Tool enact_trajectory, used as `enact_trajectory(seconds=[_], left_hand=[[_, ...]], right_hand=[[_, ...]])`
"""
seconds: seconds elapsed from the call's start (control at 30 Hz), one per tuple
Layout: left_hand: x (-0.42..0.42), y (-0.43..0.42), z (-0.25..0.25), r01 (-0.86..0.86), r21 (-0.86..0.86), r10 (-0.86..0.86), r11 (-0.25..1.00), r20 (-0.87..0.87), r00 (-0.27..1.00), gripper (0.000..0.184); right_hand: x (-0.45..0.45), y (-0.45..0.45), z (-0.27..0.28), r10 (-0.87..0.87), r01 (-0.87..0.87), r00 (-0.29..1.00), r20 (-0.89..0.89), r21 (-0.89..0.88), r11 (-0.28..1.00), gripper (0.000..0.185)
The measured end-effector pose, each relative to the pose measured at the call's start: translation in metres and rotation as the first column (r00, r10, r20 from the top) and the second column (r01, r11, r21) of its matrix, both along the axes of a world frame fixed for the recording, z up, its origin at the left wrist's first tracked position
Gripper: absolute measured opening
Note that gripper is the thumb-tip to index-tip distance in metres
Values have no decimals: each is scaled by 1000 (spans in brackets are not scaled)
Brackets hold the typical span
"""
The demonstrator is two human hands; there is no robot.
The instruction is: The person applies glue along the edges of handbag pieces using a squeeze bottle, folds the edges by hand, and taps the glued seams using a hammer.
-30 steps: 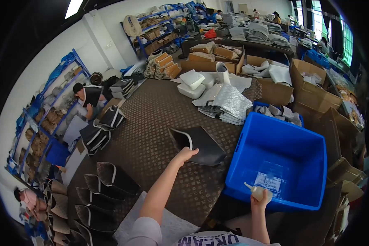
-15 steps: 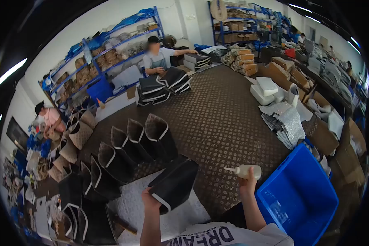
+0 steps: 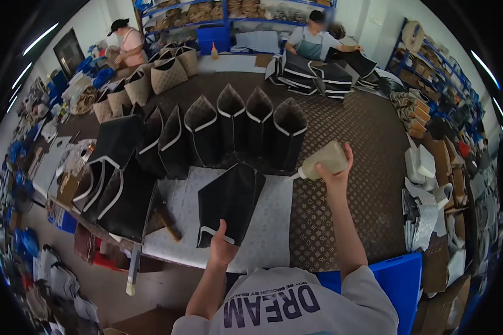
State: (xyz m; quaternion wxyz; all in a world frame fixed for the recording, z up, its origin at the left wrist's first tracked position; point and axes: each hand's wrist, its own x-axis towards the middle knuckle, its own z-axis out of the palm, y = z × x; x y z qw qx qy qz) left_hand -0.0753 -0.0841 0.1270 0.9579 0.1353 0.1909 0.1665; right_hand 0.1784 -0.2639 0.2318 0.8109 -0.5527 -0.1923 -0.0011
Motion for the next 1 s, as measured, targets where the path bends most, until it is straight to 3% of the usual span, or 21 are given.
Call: enact_trajectory(seconds=[0.03,0.1,0.23,0.37,0.73,1.0], left_hand=[[-4,-6,-5,4,74,-3,997,-14,1000,48],[-10,-19,-10,0,84,6,996,-69,998,46],[-11,-31,-31,6,65,8,998,-216,976,46],[-12,-34,-58,84,33,-76,996,-199,977,41],[-9,-45,-32,155,120,-117,981,-273,955,45],[-3,-51,-36,194,124,-140,973,-350,926,46]], right_hand=[[3,11,0,45,-45,999,-9,-17,999,99],[9,32,-8,87,-84,995,58,-53,995,96],[10,62,-16,113,-112,994,8,-50,992,87],[23,75,-35,73,-67,996,55,-91,994,81],[32,89,-53,59,-47,996,71,-164,985,78],[20,96,-45,70,14,973,219,-359,933,80]])
